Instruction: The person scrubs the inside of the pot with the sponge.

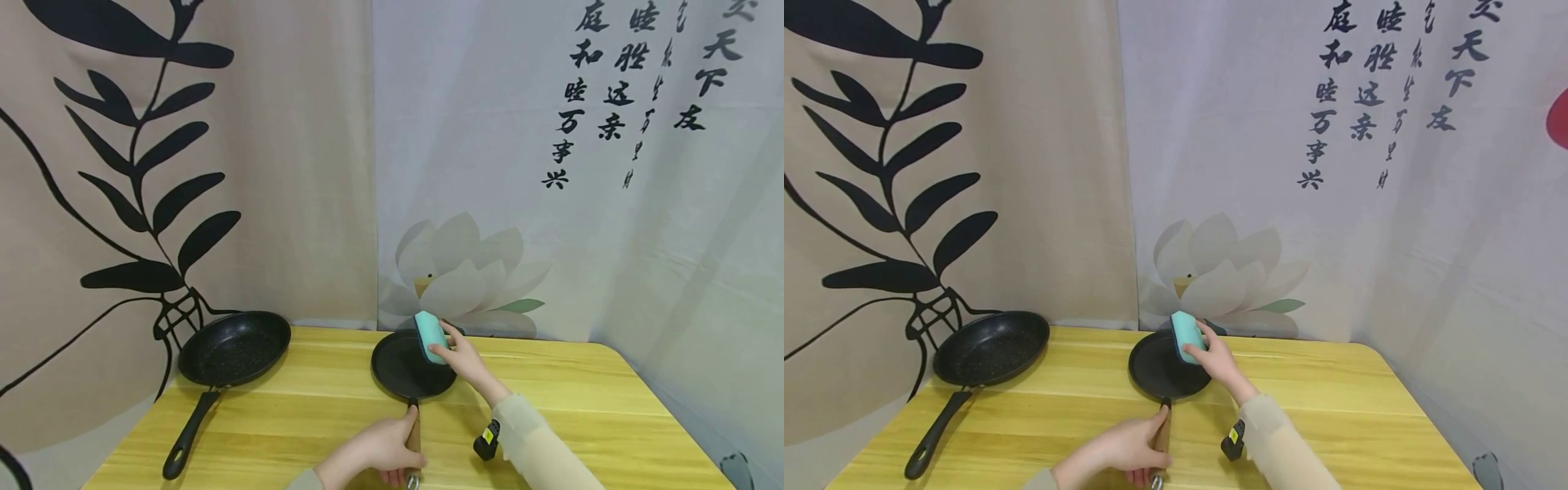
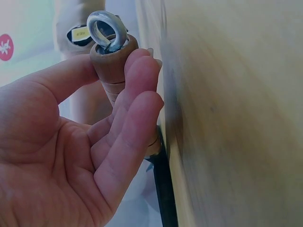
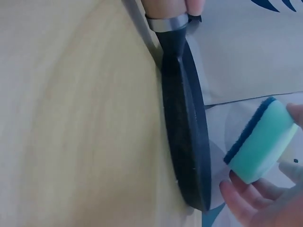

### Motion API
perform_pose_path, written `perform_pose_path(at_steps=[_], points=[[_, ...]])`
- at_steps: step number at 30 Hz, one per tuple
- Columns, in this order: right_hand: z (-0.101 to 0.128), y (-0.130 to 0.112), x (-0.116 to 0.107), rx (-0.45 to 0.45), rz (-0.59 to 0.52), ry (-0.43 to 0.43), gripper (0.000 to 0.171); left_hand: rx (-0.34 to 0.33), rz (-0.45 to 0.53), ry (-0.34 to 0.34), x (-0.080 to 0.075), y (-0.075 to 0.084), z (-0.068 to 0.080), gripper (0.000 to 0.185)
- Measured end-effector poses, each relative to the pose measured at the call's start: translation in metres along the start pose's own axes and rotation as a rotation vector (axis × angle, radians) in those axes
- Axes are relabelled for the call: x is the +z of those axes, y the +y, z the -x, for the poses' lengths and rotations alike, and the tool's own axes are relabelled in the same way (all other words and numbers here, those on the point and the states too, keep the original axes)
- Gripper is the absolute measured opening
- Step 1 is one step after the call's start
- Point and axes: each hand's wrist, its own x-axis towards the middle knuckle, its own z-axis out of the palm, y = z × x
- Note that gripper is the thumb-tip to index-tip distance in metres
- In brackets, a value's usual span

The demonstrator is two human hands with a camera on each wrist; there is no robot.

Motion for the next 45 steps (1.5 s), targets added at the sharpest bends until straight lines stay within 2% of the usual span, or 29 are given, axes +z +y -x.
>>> perform_pose_path(at_steps=[7, 15, 21, 27, 28, 29, 30, 31, 33, 35, 36, 37, 41, 42, 45], points=[[0.002, 0.008, 0.003, 0.017, -0.07, 0.02, 0.07, -0.003, 0.001, -0.005, 0.001, -0.002, -0.002, 0.088], [0.004, 0.012, 0.005, 0.037, -0.071, 0.021, 0.069, 0.016, -0.043, -0.056, -0.001, -0.011, -0.008, 0.092], [0.005, 0.015, 0.006, 0.048, -0.051, 0.02, 0.069, 0.006, -0.007, -0.029, 0.001, -0.008, -0.006, 0.092], [0.005, 0.016, 0.007, 0.052, -0.057, 0.024, 0.069, 0.018, -0.079, -0.034, 0.005, -0.027, -0.02, 0.096], [0.005, 0.016, 0.007, 0.05, -0.06, 0.024, 0.069, 0.03, -0.048, -0.034, 0.007, -0.036, -0.026, 0.099], [0.005, 0.016, 0.007, 0.051, -0.068, 0.024, 0.068, 0.027, -0.029, -0.026, 0.007, -0.034, -0.024, 0.098], [0.005, 0.016, 0.007, 0.048, -0.072, 0.022, 0.068, 0.033, -0.014, -0.029, 0.009, -0.042, -0.03, 0.1], [0.004, 0.017, 0.007, 0.047, -0.075, 0.02, 0.068, 0.02, 0.013, -0.029, 0.009, -0.04, -0.029, 0.1], [0.004, 0.018, 0.007, 0.042, -0.077, 0.017, 0.068, 0.048, 0.009, -0.029, 0.009, -0.043, -0.03, 0.1], [0.003, 0.019, 0.007, 0.042, -0.077, 0.014, 0.068, 0.037, 0.004, -0.034, 0.005, -0.03, -0.022, 0.098], [0.003, 0.02, 0.007, 0.043, -0.074, 0.014, 0.068, 0.044, -0.011, -0.046, 0.005, -0.032, -0.024, 0.1], [0.003, 0.02, 0.006, 0.043, -0.072, 0.012, 0.068, 0.039, -0.02, -0.043, 0.003, -0.022, -0.018, 0.098], [0.002, 0.021, 0.005, 0.048, -0.069, 0.011, 0.068, 0.029, 0.011, -0.043, 0.001, -0.008, -0.011, 0.096], [0.002, 0.021, 0.004, 0.049, -0.068, 0.011, 0.069, 0.029, -0.017, -0.045, 0.002, -0.008, -0.012, 0.096], [0.001, 0.022, 0.001, 0.056, -0.07, 0.013, 0.069, 0.018, -0.009, -0.033, 0.003, 0.0, -0.01, 0.093]])
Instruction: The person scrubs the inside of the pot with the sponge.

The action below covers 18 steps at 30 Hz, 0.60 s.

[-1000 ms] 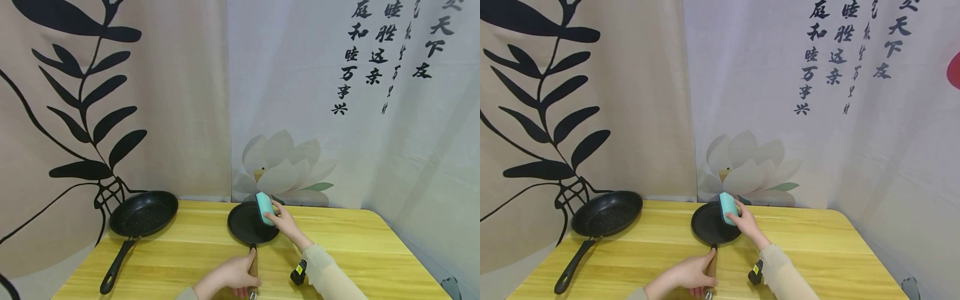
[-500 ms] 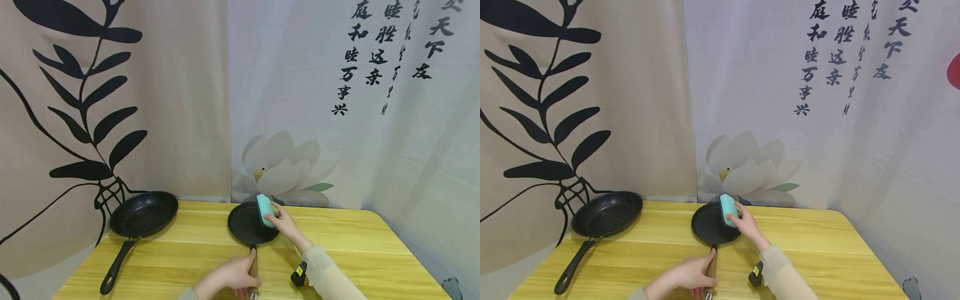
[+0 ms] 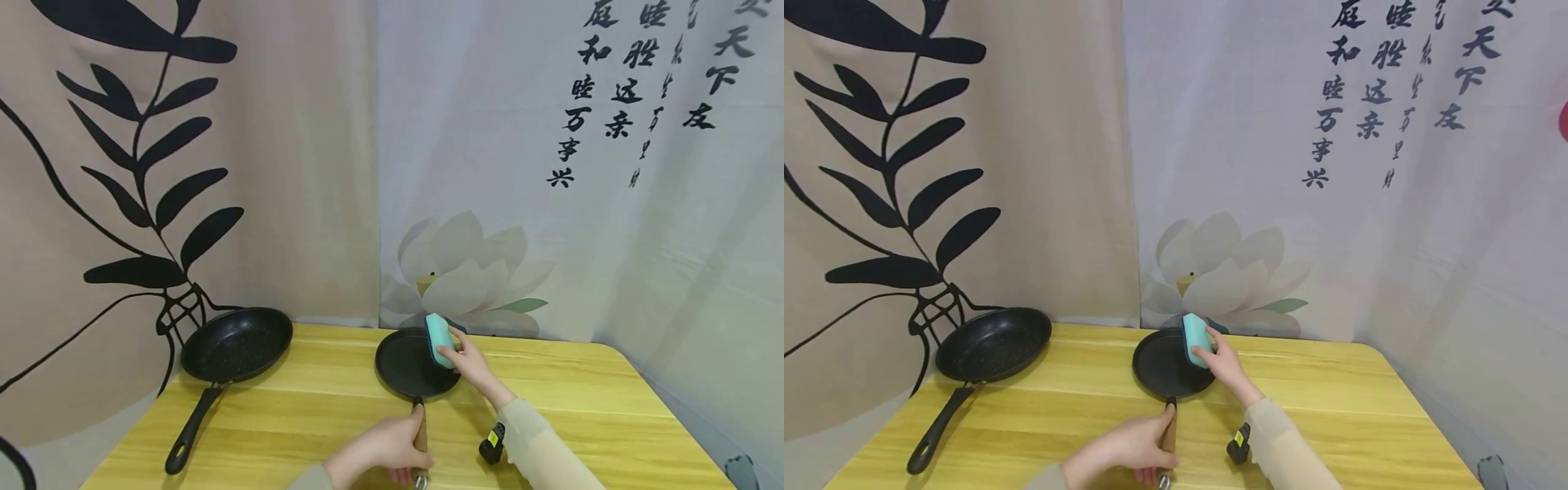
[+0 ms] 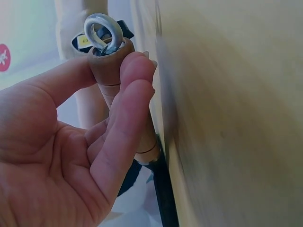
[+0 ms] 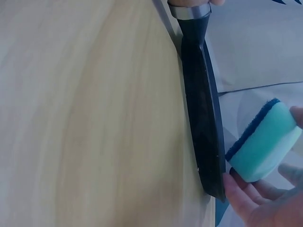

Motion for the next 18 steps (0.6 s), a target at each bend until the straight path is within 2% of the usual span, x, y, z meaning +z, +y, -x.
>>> perform_pose_path(at_steps=[8, 12, 18], points=[[0.005, 0.003, -0.017, 0.026, -0.001, 0.001, 0.07, -0.011, -0.043, 0.029, 0.007, 0.019, -0.003, 0.088], [0.008, 0.007, -0.025, 0.029, 0.019, 0.005, 0.07, -0.007, -0.061, 0.007, 0.012, 0.023, -0.009, 0.089], [0.013, 0.013, -0.042, 0.042, 0.049, 0.022, 0.07, 0.018, -0.163, -0.02, 0.019, 0.031, -0.022, 0.088]])
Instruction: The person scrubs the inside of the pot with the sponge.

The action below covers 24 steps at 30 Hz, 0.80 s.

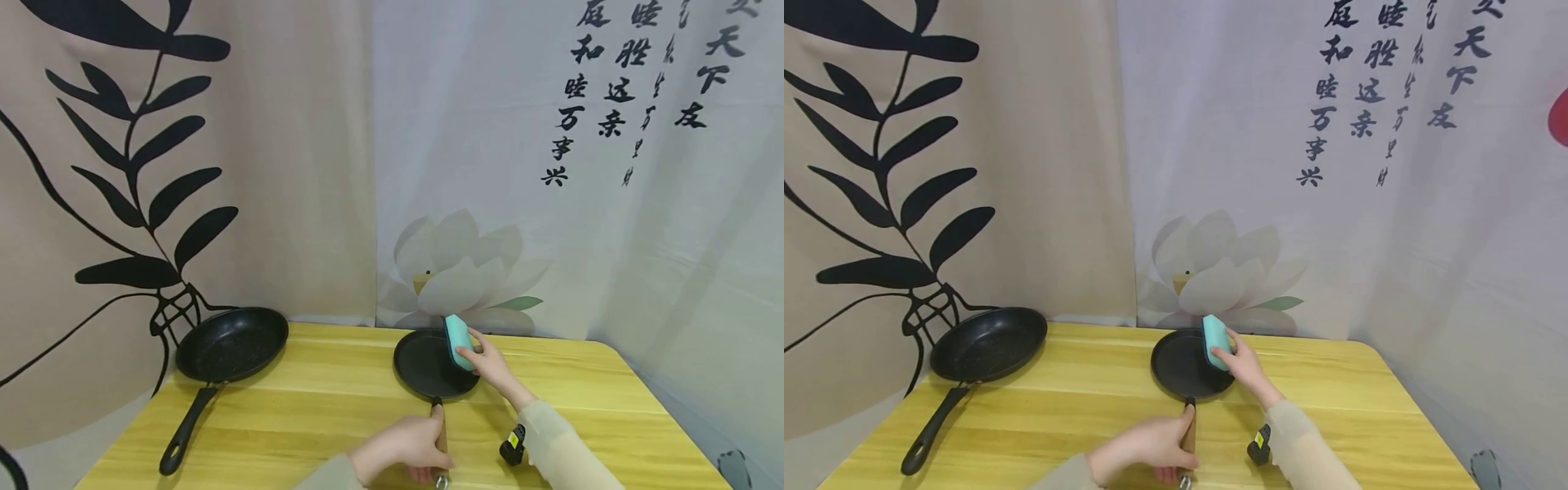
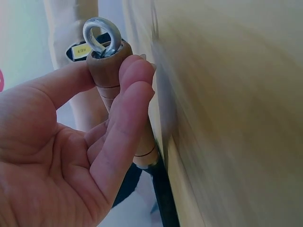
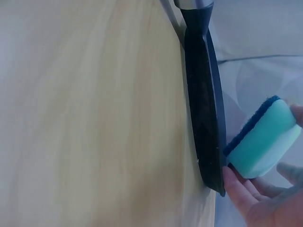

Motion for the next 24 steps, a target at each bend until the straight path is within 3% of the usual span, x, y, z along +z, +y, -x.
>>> perform_pose_path(at_steps=[9, 15, 19, 24], points=[[0.006, 0.015, -0.03, 0.019, 0.065, 0.028, 0.072, 0.011, 0.098, -0.08, 0.011, 0.021, -0.022, 0.091], [0.014, 0.027, -0.053, 0.036, 0.096, 0.053, 0.075, 0.002, 0.047, -0.124, 0.025, 0.035, -0.045, 0.091], [0.019, 0.036, -0.069, 0.043, 0.121, 0.07, 0.076, -0.025, -0.012, -0.126, 0.038, 0.044, -0.066, 0.091], [0.025, 0.048, -0.091, 0.056, 0.159, 0.095, 0.079, -0.058, -0.076, -0.114, 0.066, 0.048, -0.106, 0.095]])
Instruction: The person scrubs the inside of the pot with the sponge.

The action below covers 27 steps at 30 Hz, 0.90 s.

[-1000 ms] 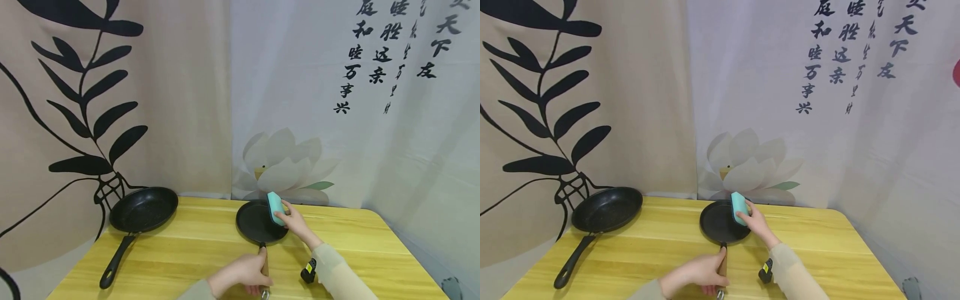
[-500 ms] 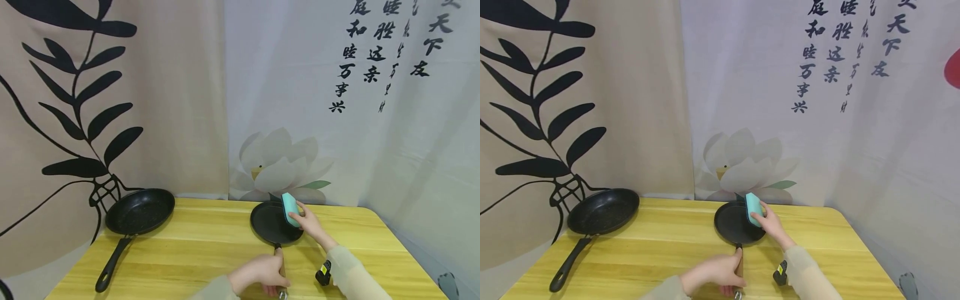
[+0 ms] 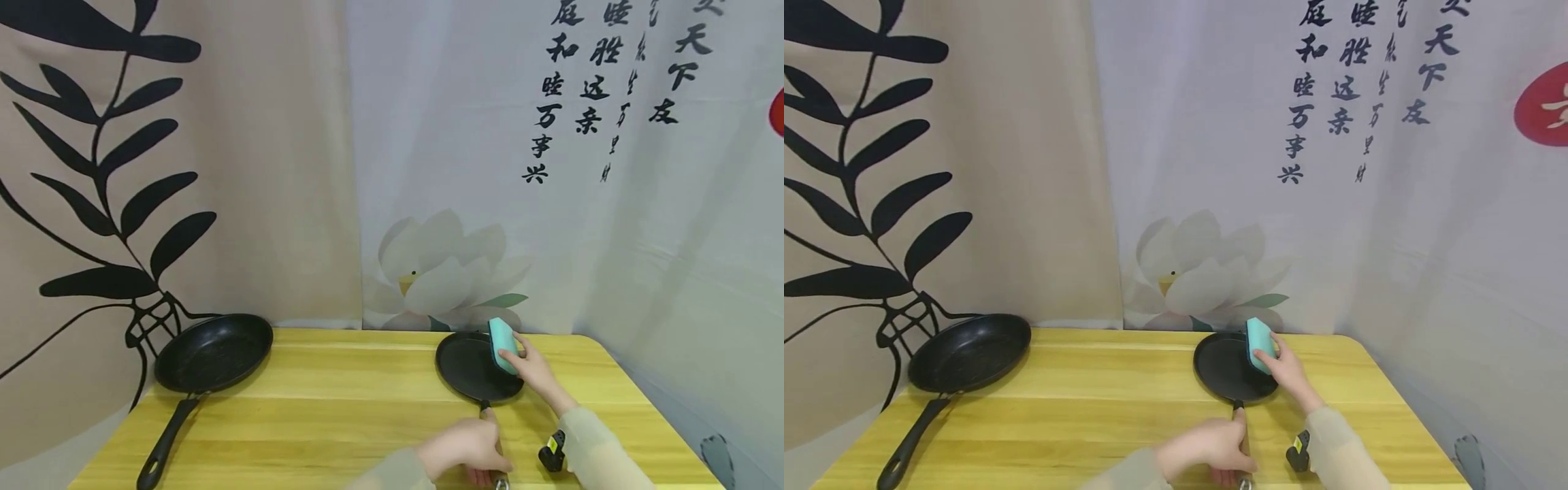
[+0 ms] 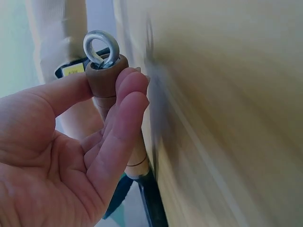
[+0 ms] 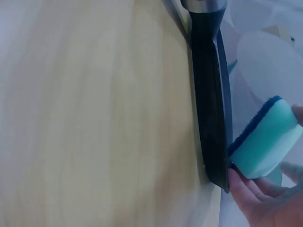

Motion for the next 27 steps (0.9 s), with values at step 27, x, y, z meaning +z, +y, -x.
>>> perform_pose_path(at_steps=[27], points=[[-0.012, 0.034, -0.043, 0.079, 0.024, 0.057, 0.087, -0.091, 0.09, 0.167, 0.005, 0.078, -0.026, 0.089]])
